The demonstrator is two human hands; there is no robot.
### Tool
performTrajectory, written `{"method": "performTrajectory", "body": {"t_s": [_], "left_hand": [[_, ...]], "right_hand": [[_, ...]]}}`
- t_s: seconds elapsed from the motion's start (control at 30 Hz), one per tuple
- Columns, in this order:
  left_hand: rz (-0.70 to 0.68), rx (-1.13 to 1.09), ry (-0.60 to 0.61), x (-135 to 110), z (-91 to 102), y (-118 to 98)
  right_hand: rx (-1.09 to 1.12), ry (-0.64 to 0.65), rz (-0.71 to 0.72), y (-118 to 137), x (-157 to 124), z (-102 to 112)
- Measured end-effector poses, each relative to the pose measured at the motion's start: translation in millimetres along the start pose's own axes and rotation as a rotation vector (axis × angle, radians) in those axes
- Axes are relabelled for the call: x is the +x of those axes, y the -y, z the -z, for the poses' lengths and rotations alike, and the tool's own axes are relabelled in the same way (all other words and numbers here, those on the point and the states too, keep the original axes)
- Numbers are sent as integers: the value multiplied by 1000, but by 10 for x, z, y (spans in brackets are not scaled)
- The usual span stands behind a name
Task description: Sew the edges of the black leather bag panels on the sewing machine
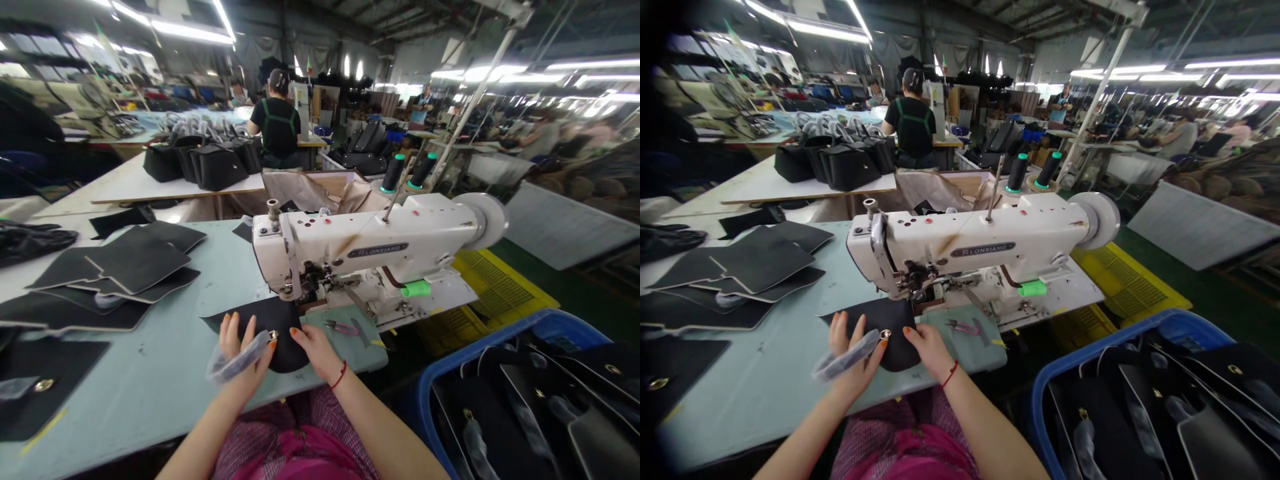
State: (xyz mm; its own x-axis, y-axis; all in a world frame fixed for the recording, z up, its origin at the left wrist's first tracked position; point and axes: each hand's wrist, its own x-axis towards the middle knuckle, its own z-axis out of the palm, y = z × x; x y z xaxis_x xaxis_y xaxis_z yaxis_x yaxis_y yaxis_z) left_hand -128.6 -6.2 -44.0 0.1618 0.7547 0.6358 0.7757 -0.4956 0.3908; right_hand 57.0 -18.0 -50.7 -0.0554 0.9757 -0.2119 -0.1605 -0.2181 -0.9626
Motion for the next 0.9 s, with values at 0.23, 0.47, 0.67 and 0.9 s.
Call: {"method": "performTrajectory", "body": {"t_s": [0.23, 0.47, 0.67, 0.9], "left_hand": [[-280, 12, 448, 470, 359, 133], [-165, -234, 515, 257, 50, 377], [-57, -368, 367, 63, -82, 408], [-229, -306, 406, 175, 11, 548]], "right_hand": [[102, -49, 10, 220, 28, -93], [-292, -86, 138, 170, 58, -18], [-425, -72, 205, 183, -11, 29], [-432, -71, 158, 247, -64, -3]]}}
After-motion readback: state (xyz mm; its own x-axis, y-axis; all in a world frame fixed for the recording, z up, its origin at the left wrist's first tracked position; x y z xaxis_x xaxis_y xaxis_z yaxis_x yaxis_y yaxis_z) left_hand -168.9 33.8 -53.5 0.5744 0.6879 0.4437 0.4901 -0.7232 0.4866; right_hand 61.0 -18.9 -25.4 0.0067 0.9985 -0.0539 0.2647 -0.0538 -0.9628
